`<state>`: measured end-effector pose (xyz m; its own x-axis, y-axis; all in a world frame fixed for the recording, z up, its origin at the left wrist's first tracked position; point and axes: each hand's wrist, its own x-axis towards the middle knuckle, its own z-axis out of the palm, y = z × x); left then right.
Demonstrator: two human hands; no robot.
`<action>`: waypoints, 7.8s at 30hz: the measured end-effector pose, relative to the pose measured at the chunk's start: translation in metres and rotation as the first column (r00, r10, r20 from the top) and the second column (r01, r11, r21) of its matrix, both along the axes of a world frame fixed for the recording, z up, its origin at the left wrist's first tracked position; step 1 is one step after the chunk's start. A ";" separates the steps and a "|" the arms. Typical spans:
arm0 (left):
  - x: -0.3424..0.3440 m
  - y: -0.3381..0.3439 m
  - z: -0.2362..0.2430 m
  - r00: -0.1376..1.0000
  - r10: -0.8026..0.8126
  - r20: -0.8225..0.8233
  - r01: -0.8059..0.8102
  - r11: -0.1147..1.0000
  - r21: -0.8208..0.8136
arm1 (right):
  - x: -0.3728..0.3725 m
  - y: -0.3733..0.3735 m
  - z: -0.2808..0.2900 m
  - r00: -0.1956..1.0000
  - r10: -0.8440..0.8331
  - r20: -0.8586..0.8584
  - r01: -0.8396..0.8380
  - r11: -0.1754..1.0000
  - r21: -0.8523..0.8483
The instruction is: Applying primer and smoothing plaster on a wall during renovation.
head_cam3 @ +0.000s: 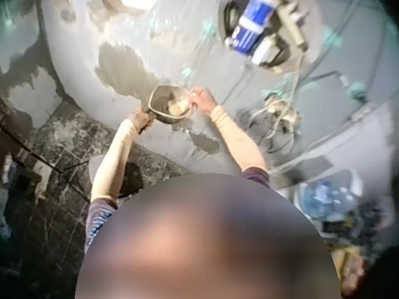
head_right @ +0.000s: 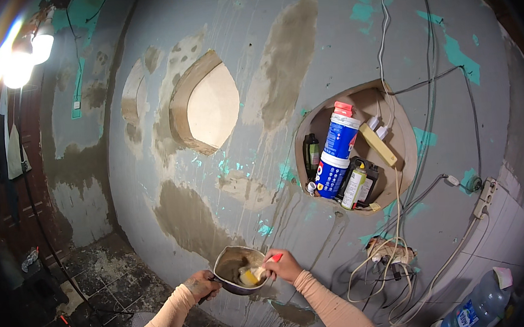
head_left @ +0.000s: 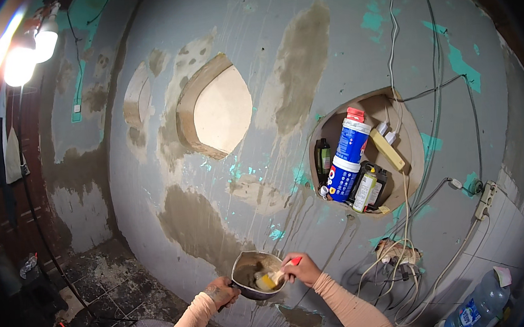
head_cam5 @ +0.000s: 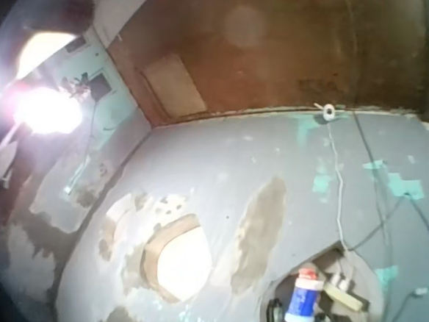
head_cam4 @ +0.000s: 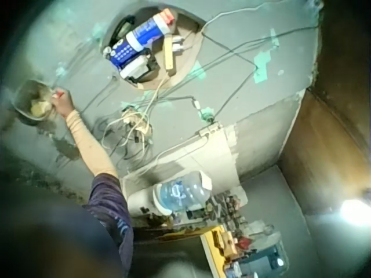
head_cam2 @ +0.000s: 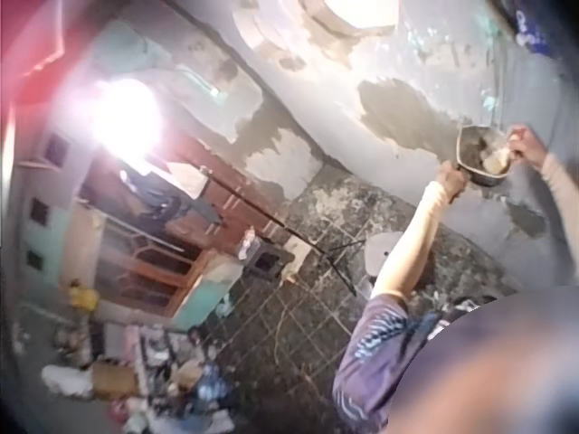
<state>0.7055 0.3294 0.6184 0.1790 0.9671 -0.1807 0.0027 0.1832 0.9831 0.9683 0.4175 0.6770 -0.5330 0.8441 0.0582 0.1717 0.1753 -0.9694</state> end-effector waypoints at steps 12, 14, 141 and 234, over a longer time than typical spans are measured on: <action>-0.048 -0.009 0.006 0.998 0.002 -0.058 -0.001 1.000 0.013 | -0.043 -0.014 0.018 0.985 -0.018 -0.172 0.018 1.000 -0.004; -0.055 -0.010 0.014 1.000 -0.003 0.023 0.003 1.000 -0.016 | -0.048 -0.008 0.023 0.968 -0.062 -0.243 0.063 0.998 -0.003; 0.157 -0.075 -0.172 0.996 0.087 -0.038 -0.083 0.993 0.089 | 0.162 -0.153 -0.130 0.629 -0.611 -0.481 0.600 0.775 -0.200; 0.172 -0.068 -0.164 0.983 0.120 -0.141 -0.093 0.979 0.183 | 0.160 -0.082 -0.068 0.978 -0.114 0.176 0.100 0.991 0.087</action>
